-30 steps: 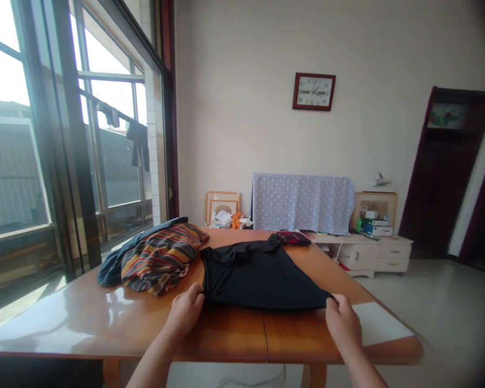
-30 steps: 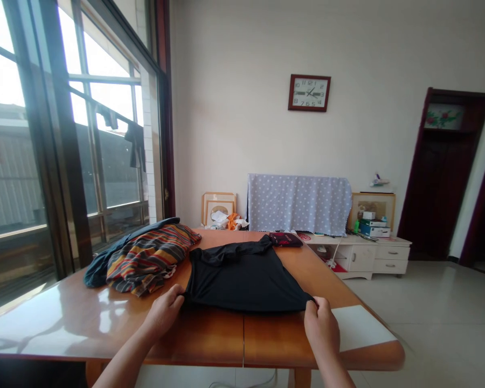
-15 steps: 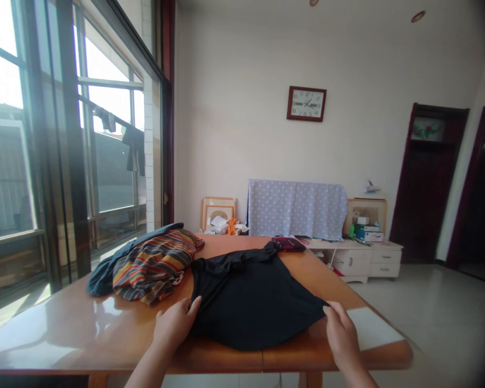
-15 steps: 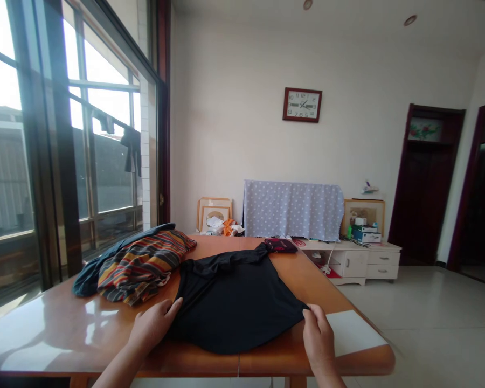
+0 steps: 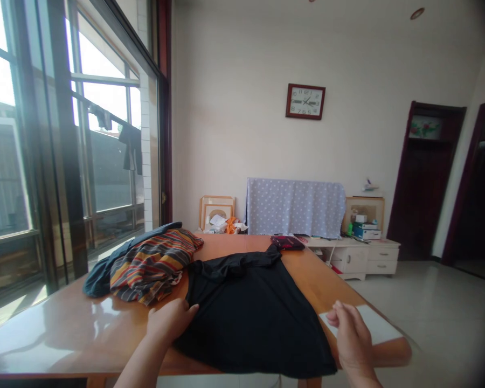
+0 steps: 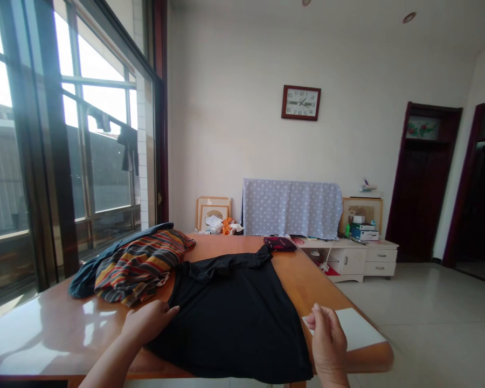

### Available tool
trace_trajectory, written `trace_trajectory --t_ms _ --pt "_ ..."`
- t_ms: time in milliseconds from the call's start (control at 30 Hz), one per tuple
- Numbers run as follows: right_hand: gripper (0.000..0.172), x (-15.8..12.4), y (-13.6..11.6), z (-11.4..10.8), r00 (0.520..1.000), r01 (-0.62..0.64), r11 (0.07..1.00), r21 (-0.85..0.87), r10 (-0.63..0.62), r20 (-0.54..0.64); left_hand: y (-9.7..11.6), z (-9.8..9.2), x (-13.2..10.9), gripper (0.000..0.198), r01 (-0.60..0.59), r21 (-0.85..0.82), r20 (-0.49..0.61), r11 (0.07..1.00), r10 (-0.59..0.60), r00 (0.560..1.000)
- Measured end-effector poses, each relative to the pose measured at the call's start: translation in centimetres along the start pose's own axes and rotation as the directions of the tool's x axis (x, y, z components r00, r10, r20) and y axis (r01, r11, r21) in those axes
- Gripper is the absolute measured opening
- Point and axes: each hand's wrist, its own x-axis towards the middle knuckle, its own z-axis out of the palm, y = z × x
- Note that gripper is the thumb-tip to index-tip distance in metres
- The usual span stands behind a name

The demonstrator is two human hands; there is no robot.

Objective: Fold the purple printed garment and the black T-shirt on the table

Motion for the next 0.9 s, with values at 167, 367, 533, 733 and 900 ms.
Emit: trace_trajectory --t_ms 167,367,533,733,900 --pt "0.052 1.4 -1.1 1.0 0.994 -0.032 0.999 -0.028 0.035 0.101 1.4 -0.2 0.7 0.043 -0.045 -0.008 -0.089 0.999 0.044 0.995" --pt "0.048 2.4 -1.9 4.7 0.950 -0.012 0.997 -0.082 0.037 0.311 1.9 1.2 2.6 0.036 -0.101 -0.031 -0.048 0.994 0.100 0.994" --pt "0.041 2.3 -2.8 9.6 0.811 0.002 0.986 -0.164 0.094 0.577 1.7 1.3 5.3 0.034 -0.067 -0.018 -0.114 0.998 0.064 0.991" --pt "0.032 2.4 -3.4 16.8 0.617 0.199 0.966 -0.166 0.008 0.787 1.0 0.3 9.2 0.030 -0.038 0.056 -0.243 0.998 0.051 0.969" --pt "0.024 3.8 -2.0 22.3 0.619 0.417 0.853 -0.314 -0.013 0.785 -0.6 0.8 12.1 0.035 -0.066 0.162 -0.318 0.985 0.115 0.941"
